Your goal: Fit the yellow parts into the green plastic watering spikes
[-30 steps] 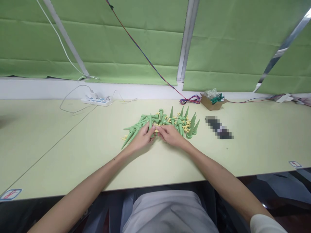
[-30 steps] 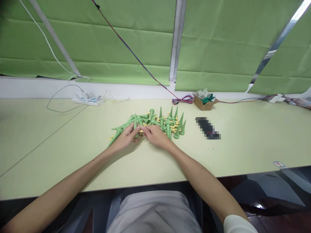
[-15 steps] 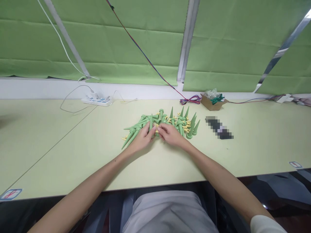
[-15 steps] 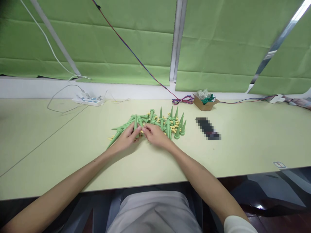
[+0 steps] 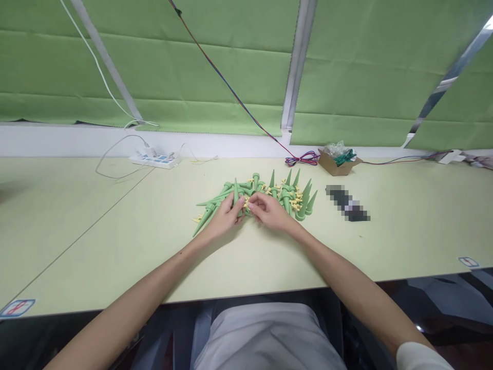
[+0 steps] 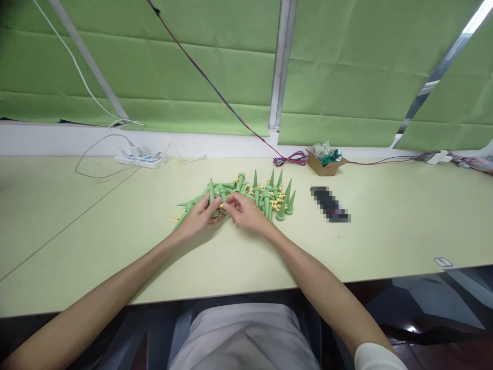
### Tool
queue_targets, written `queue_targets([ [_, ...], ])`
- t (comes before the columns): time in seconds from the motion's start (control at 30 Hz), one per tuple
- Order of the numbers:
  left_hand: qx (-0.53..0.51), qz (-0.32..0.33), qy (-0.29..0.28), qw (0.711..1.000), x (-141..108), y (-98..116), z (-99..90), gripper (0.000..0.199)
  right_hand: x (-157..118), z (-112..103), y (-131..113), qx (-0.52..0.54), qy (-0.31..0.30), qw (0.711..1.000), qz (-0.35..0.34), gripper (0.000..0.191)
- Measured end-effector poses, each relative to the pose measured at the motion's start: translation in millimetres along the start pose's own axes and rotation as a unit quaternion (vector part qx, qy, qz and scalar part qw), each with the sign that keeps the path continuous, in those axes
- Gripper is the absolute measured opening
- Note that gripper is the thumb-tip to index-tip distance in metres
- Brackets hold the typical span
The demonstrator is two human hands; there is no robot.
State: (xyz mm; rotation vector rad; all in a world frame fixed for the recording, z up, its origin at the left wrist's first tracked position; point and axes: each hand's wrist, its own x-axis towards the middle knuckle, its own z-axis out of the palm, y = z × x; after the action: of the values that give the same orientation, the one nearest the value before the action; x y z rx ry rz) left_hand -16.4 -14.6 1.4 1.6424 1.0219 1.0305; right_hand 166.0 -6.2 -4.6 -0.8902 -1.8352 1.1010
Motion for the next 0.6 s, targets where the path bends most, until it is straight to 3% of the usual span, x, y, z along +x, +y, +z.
queue_targets([
  [0.33,0.103,0.016,0.000,0.995,-5.3,-1.7,-0.8,0.036,-0.9,-1.1,-3.3,-0.100,-0.005,0.995,0.005,0.039],
  [0.47,0.065,0.007,-0.001,0.998,-4.4,0.3,0.6,0.037,-1.0,-1.4,-4.5,-0.114,0.004,0.993,-0.006,0.042],
  [0.6,-0.011,-0.014,-0.003,1.000,-1.5,1.5,2.2,0.036,-1.0,-1.2,-3.3,-0.078,0.007,0.997,-0.017,0.032],
])
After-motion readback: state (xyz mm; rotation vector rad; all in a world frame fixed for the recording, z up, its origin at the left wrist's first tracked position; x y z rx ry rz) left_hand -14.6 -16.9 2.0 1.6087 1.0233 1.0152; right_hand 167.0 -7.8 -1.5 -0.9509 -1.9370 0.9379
